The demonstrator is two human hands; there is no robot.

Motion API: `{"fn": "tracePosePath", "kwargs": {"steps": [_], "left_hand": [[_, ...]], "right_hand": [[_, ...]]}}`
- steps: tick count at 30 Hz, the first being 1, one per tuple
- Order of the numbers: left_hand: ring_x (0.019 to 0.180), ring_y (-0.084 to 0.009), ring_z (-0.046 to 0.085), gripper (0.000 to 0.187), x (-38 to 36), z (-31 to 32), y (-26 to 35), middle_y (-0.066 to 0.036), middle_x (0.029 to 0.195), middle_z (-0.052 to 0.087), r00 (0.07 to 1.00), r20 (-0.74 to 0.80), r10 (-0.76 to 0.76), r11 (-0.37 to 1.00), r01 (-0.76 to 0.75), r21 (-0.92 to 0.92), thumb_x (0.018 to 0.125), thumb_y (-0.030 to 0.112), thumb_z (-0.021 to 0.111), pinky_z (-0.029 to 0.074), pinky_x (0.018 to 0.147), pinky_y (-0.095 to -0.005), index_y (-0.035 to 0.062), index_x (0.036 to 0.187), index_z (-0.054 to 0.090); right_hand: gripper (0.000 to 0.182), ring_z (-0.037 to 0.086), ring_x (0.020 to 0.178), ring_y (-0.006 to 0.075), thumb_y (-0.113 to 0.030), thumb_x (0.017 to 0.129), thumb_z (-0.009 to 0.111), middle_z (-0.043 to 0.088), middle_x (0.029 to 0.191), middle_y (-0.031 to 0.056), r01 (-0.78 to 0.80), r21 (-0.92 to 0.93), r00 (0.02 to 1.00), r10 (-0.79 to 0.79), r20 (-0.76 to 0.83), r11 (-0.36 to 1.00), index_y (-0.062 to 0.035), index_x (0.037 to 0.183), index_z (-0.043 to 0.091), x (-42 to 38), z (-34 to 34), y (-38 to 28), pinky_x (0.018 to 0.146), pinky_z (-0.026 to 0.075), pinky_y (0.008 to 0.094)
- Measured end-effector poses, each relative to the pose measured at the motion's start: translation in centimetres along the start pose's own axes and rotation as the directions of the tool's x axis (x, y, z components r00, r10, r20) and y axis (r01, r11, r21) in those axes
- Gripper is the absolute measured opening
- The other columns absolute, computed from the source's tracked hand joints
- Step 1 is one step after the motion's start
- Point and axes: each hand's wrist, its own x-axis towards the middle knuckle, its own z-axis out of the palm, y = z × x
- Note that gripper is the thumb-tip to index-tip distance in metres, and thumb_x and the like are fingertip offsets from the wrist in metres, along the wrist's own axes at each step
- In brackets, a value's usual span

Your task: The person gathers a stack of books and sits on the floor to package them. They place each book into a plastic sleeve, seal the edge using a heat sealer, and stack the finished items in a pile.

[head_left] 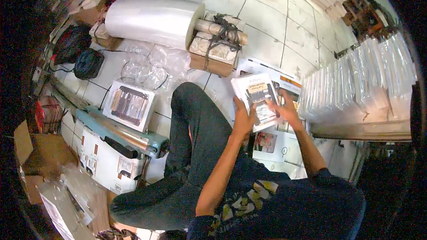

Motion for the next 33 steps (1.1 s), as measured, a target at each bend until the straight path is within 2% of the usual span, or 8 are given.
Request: {"fn": "tracePosePath", "kwargs": {"steps": [9,12,14,17,23,28,30,33], "left_hand": [[0.143,-0.0338,-0.009,0.085,3.2,-0.3,-1.4,-0.024,0.154,-0.008,0.898,0.385,-0.214,0.951,0.281,-0.126,0.096,0.04,0.046,-0.003,0.115,-0.0402,-0.0048,0.146,-0.006],[0.143,-0.0352,0.003,0.079,2.3,0.6,-1.9,-0.025,0.154,0.005,0.994,0.097,-0.045,0.997,0.052,-0.066,0.094,0.033,0.053,0.005,0.116,-0.0397,-0.0052,0.147,0.007],[0.141,-0.036,0.018,0.071,-0.2,-3.5,1.1,-0.027,0.15,0.019,0.986,-0.026,0.165,0.986,-0.166,-0.036,0.091,0.028,0.058,0.014,0.116,-0.0406,-0.0025,0.144,0.023],[0.122,-0.0363,0.05,0.051,-5.6,-15.5,9.5,-0.022,0.131,0.052,0.919,-0.084,0.386,0.922,-0.382,0.065,0.083,0.021,0.07,0.04,0.104,-0.0413,0.0028,0.127,0.053],[0.102,-0.0285,0.062,0.055,-20.0,-46.5,17.5,-0.015,0.11,0.065,0.474,-0.374,0.797,0.359,0.126,0.925,0.063,0.006,0.08,0.047,0.092,-0.0388,0.0031,0.115,0.06],[0.132,-0.029,0.04,0.099,-34.2,-62.8,21.6,-0.016,0.142,0.043,0.403,-0.611,0.681,0.009,0.83,0.558,0.054,0.043,0.088,0.035,0.106,-0.0439,0.0087,0.136,0.044],[0.139,-0.0266,0.03,0.117,-36.2,-63.6,21.3,-0.011,0.15,0.032,0.365,-0.926,0.094,-0.042,0.931,0.362,0.048,0.054,0.087,0.031,0.11,-0.047,0.0155,0.144,0.034],[0.131,-0.029,0.042,0.09,-36.2,-59.7,20.0,-0.01,0.14,0.048,0.423,-0.811,0.404,-0.047,0.895,0.444,0.061,0.031,0.084,0.033,0.108,-0.0467,0.0177,0.14,0.043]], "right_hand": [[0.057,0.06,0.09,0.016,-0.048,0.087,0.062,0.065,0.103,0.0072,-0.308,0.419,0.942,0.214,0.257,0.854,-0.0012,0.119,0.058,-0.2,0.8,-0.2,0.081,0.047,0.0309],[0.063,0.058,0.103,0.0215,-0.049,0.086,0.063,0.062,0.113,0.0124,-0.36,0.269,0.904,0.263,0.336,0.894,0.001,0.123,0.055,-0.2,-0.3,-0.5,0.092,0.044,0.0337],[0.071,0.035,0.133,0.0336,-0.041,0.084,0.067,0.042,0.141,0.0224,-0.042,-0.274,0.935,-0.059,-0.35,0.961,0.0021,0.135,0.043,1.4,0.9,0.4,0.111,0.025,0.0431],[0.059,0.043,0.128,0.0319,-0.025,0.088,0.066,0.044,0.139,0.0191,0.326,-0.144,0.83,-0.356,-0.429,0.934,0.0013,0.135,0.042,0.7,1.9,-7.1,0.105,0.036,0.041],[0.054,0.045,0.125,0.0304,-0.016,0.089,0.063,0.044,0.138,0.0173,0.664,-0.073,0.705,-0.656,-0.27,0.744,0.0017,0.134,0.04,-2.6,10.2,-20.2,0.102,0.039,0.0394],[0.048,0.047,0.12,0.0245,-0.005,0.09,0.057,0.046,0.134,0.0156,0.734,0.237,0.66,-0.751,-0.032,0.636,0.0023,0.134,0.04,-7.2,16.1,-26.1,0.097,0.04,0.0353],[0.048,0.049,0.116,0.0246,-0.004,0.088,0.058,0.047,0.132,0.0157,0.733,0.362,0.6,-0.798,0.055,0.576,0.0034,0.132,0.042,-9.5,17.8,-28.2,0.095,0.041,0.0345],[0.051,0.053,0.106,0.0282,-0.008,0.08,0.065,0.049,0.126,0.0193,0.721,0.408,0.556,-0.819,0.141,0.559,0.0034,0.126,0.045,-12.9,19.0,-30.6,0.089,0.046,0.0352]]}}
